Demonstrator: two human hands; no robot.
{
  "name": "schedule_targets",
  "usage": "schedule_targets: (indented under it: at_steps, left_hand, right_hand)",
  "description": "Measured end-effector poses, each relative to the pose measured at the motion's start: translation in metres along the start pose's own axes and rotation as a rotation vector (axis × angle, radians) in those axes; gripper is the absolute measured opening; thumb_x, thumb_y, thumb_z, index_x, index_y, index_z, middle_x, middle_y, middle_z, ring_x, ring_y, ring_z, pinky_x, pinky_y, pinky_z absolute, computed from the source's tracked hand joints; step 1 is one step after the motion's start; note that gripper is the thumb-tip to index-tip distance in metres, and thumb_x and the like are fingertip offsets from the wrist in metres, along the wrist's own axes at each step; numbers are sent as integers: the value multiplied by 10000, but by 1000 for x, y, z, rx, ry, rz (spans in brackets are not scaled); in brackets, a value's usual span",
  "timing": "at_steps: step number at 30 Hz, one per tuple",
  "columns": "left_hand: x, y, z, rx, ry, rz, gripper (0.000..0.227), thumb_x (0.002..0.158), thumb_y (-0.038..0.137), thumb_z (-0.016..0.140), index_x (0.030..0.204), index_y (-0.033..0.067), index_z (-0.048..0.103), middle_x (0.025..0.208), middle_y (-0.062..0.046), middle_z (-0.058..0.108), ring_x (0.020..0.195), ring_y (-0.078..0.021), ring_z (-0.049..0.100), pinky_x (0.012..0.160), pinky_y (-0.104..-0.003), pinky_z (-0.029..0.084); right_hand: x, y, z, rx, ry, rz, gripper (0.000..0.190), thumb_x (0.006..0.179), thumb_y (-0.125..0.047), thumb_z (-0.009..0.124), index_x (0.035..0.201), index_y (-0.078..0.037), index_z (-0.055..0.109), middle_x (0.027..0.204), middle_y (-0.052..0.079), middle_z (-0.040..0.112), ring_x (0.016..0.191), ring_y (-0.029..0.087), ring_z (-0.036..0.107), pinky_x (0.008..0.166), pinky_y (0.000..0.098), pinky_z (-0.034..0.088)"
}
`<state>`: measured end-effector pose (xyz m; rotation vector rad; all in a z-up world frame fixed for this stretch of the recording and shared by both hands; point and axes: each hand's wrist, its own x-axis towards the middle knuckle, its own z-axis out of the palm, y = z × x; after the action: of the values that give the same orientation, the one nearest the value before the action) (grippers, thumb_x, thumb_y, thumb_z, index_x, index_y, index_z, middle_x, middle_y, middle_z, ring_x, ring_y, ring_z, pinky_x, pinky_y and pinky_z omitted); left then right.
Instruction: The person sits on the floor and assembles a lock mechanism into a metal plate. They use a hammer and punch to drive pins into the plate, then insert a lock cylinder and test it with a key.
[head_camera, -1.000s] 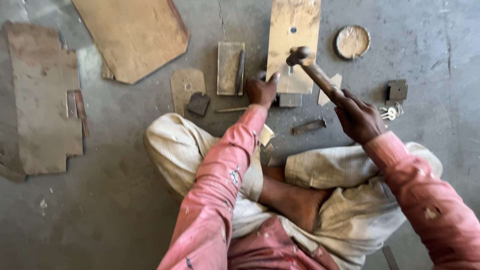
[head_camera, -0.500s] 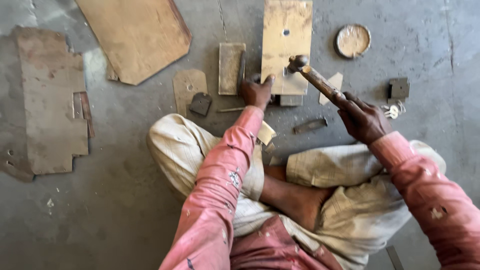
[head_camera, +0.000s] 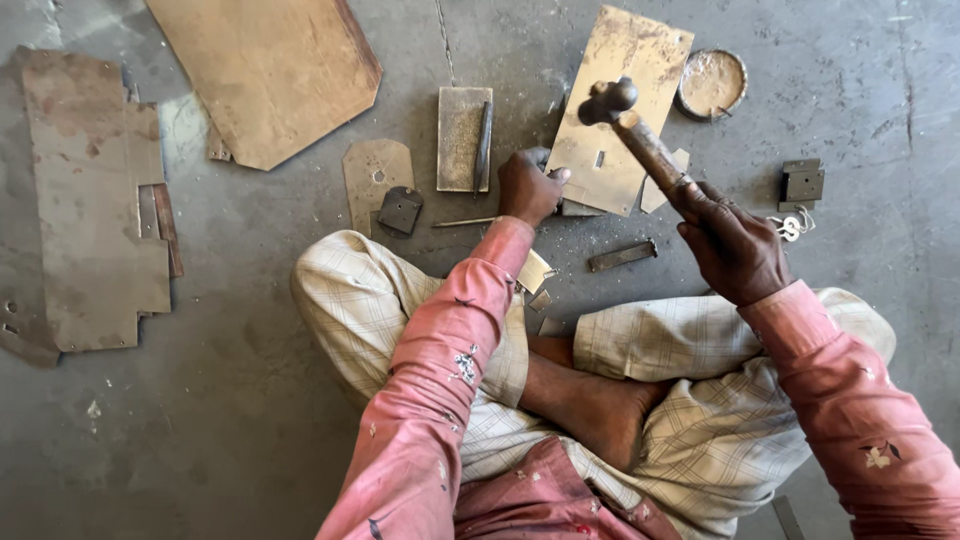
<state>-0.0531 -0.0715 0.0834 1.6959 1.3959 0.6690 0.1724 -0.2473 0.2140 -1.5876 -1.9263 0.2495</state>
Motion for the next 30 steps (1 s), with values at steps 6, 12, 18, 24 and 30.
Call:
schedule_targets:
  at_steps: [6, 12, 18, 24, 30]
  left_hand:
    - [-4, 9, -5, 17, 40, -124, 348, 692, 220, 909, 957, 32, 786, 947, -205, 764, 874, -341, 765, 794, -401, 602]
    - [1, 9, -4, 46, 4, -85, 338, 697, 268, 918, 912, 36, 795, 920, -195, 775, 848, -342, 772, 772, -410, 603]
    - [-4, 2, -8, 15, 61, -46, 299, 695, 272, 922, 870, 64, 797, 865, -156, 781, 776, -294, 770, 727, -391, 599]
    - [1, 0, -9, 6, 84, -116, 260, 682, 252, 924, 809, 65, 796, 805, -135, 782, 708, -267, 759, 672, -380, 573]
    - [-2, -3, -5, 1, 103, -115, 275, 668, 249, 941, 806, 64, 793, 776, -140, 770, 691, -269, 746, 679, -384, 574]
  right_hand:
    - [15, -4, 13, -90, -152, -52, 428, 955, -58, 714, 1373, -54, 622, 1291, 236, 696, 970, 404, 730, 786, 448, 615]
    - [10, -2, 20, -86, -131, -27, 423, 956, -67, 699, 1373, -66, 625, 1273, 245, 693, 979, 418, 719, 801, 458, 609]
    - [0, 6, 15, -114, -124, -69, 415, 959, -75, 702, 1367, -66, 629, 1272, 229, 696, 1000, 410, 723, 819, 463, 609]
    - [-7, 30, 2, -90, -112, -84, 423, 960, -102, 711, 1371, -76, 618, 1275, 217, 700, 1023, 408, 727, 820, 448, 617]
    - [-16, 46, -2, -158, -203, -114, 438, 929, -110, 721, 1357, -88, 632, 1271, 225, 705, 926, 409, 727, 749, 449, 617]
